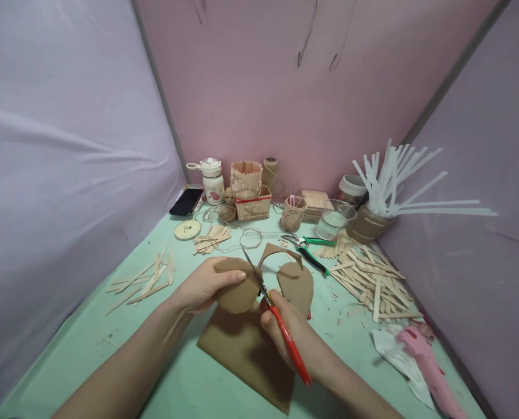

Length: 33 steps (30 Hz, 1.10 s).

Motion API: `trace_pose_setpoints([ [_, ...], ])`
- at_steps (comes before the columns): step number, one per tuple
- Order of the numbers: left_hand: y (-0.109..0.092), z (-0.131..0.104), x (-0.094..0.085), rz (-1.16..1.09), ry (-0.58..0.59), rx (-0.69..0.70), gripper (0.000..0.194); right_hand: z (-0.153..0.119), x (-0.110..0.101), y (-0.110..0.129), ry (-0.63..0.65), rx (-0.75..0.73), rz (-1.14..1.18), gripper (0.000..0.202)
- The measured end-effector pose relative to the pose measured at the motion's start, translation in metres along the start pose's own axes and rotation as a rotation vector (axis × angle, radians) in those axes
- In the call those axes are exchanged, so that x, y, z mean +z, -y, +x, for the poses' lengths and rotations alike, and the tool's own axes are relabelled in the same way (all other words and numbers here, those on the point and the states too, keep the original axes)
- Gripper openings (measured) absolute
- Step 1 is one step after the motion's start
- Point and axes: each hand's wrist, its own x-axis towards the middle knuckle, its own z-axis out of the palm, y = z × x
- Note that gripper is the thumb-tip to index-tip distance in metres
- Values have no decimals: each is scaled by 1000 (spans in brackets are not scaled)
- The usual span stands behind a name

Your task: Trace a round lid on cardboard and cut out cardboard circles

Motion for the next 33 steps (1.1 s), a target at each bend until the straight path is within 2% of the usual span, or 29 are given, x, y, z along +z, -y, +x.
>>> trace_pose_setpoints([
  [9,1,0,1,-36,4,-16,30,-4,-1,4,-10,52,4,56],
  [17,-2,-1,-5,40,29,-20,27,-2,-5,4,13,95,-49,58],
  [24,-3,-1,-8,103,20,-23,24,-5,-13,7,89,125,-37,49],
  [29,-2,-2,-7,96,78,-55,25,-8,-16,11,113,104,20,40],
  [33,-3,-4,-8,118,98,-55,25,-9,-15,9,127,93,30,42],
])
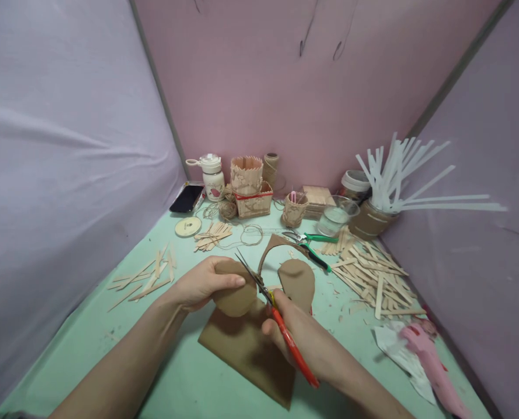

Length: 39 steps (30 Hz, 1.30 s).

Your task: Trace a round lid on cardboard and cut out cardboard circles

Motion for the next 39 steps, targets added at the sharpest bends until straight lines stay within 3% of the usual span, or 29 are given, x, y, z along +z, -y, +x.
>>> trace_pose_setpoints([
  [6,-3,0,-1,0,9,-2,23,0,2,-3,2,-14,-85,50],
  [23,-2,2,-6,61,-23,-40,22,-3,-3,2,20,180,-183,39],
  [39,-2,6,-8,54,38,-58,20,3,-9,3,72,285,-142,37],
])
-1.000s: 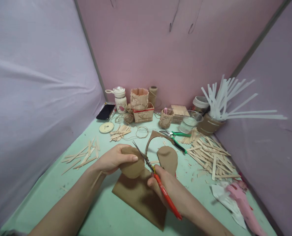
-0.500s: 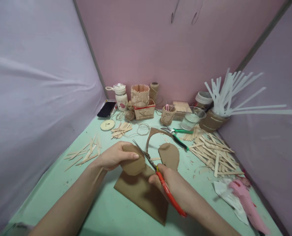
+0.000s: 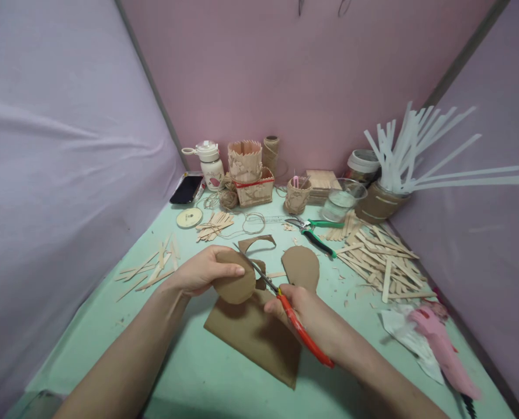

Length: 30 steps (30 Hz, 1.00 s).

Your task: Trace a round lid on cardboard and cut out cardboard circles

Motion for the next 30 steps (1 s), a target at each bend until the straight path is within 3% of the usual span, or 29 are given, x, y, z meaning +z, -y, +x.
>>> trace_pose_setpoints([
  [12,8,4,0,146,37,-39,31,-7,-5,8,-50,-81,-48,22],
  [30,7,2,-1,143,-1,-69,27,0,-6,-1,-50,-7,-1,38],
])
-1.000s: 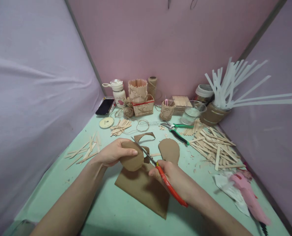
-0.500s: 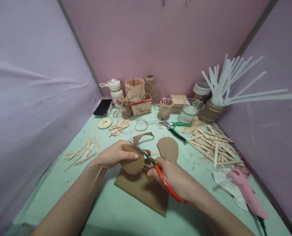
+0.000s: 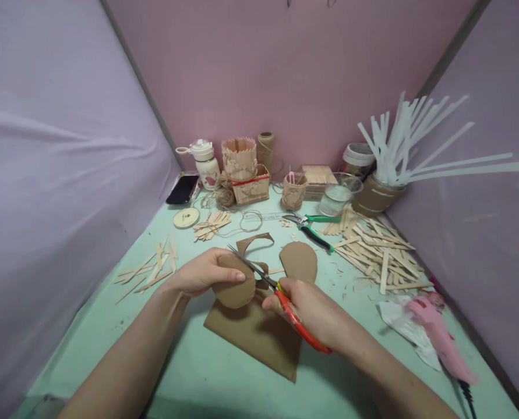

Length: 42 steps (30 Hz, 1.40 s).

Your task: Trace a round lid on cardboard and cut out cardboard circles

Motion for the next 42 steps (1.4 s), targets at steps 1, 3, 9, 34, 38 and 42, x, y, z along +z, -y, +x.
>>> trace_pose_setpoints([
  [1,0,0,0,4,-4,-4,28,0,-2,1,-7,-4,9,38],
  [3,-1,0,2,4,-8,4,29,2,-6,2,-63,-66,49,40],
  [9,1,8,11,-265,-74,24,29,19,-10,-11,-61,-185,461,66],
  [34,18,31,23,-658,-422,258,29,27,-14,-17,177,-289,973,67],
  [38,16,27,27,-530,-318,295,34,26,-9,-18,353,-282,960,77],
  [42,17,25,28,-444,-156,284,30,24,-10,-15,515,-315,1021,81],
])
